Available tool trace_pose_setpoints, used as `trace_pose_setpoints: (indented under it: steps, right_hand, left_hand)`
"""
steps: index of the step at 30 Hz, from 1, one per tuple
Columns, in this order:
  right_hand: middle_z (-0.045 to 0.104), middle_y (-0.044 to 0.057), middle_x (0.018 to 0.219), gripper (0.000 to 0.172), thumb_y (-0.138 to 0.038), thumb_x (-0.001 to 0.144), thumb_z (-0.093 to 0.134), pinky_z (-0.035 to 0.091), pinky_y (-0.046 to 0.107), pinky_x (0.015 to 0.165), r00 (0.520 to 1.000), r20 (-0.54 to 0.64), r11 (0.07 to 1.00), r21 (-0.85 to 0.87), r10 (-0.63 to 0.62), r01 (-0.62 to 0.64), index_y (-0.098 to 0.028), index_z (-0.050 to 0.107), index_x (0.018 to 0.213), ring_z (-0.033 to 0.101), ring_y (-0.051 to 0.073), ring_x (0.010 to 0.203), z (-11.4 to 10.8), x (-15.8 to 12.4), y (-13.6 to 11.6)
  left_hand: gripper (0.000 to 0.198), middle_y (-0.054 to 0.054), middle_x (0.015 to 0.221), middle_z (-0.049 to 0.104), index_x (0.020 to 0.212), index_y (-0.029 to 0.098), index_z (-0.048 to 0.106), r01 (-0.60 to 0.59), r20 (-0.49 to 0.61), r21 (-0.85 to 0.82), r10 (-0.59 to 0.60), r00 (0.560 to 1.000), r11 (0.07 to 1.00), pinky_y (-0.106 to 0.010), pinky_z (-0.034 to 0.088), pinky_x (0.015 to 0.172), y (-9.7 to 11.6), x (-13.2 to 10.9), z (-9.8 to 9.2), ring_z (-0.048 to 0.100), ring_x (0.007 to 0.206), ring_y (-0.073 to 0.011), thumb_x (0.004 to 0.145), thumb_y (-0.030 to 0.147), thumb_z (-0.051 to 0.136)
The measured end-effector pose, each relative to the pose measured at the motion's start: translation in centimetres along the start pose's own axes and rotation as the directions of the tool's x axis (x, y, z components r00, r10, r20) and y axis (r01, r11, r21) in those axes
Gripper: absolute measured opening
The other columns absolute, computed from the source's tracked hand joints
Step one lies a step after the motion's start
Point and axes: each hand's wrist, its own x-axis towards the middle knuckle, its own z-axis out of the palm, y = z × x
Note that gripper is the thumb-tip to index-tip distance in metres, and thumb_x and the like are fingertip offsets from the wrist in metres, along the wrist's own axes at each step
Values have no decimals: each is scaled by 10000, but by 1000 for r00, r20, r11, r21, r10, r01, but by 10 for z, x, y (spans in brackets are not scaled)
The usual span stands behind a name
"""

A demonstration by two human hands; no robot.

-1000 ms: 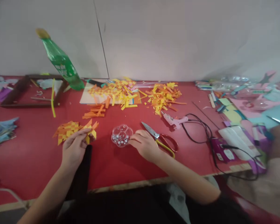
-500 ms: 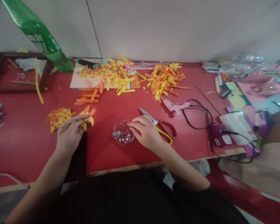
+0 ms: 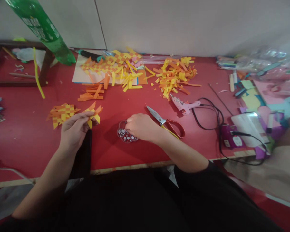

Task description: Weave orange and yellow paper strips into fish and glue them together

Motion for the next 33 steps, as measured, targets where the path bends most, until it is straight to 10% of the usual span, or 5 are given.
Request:
trace_pose_setpoints:
  steps: [33]
  right_hand:
    - [685, 38, 834, 135, -113, 892, 580, 337, 318, 679, 980, 113, 986, -7, -163, 165, -167, 665, 802, 571, 146, 731, 8, 12, -29]
  left_hand:
    - [116, -17, 682, 709, 785, 184, 777, -18, -1, -33, 18, 1000, 999, -286, 582, 618, -2, 3, -3, 672, 637, -143, 747, 171, 668]
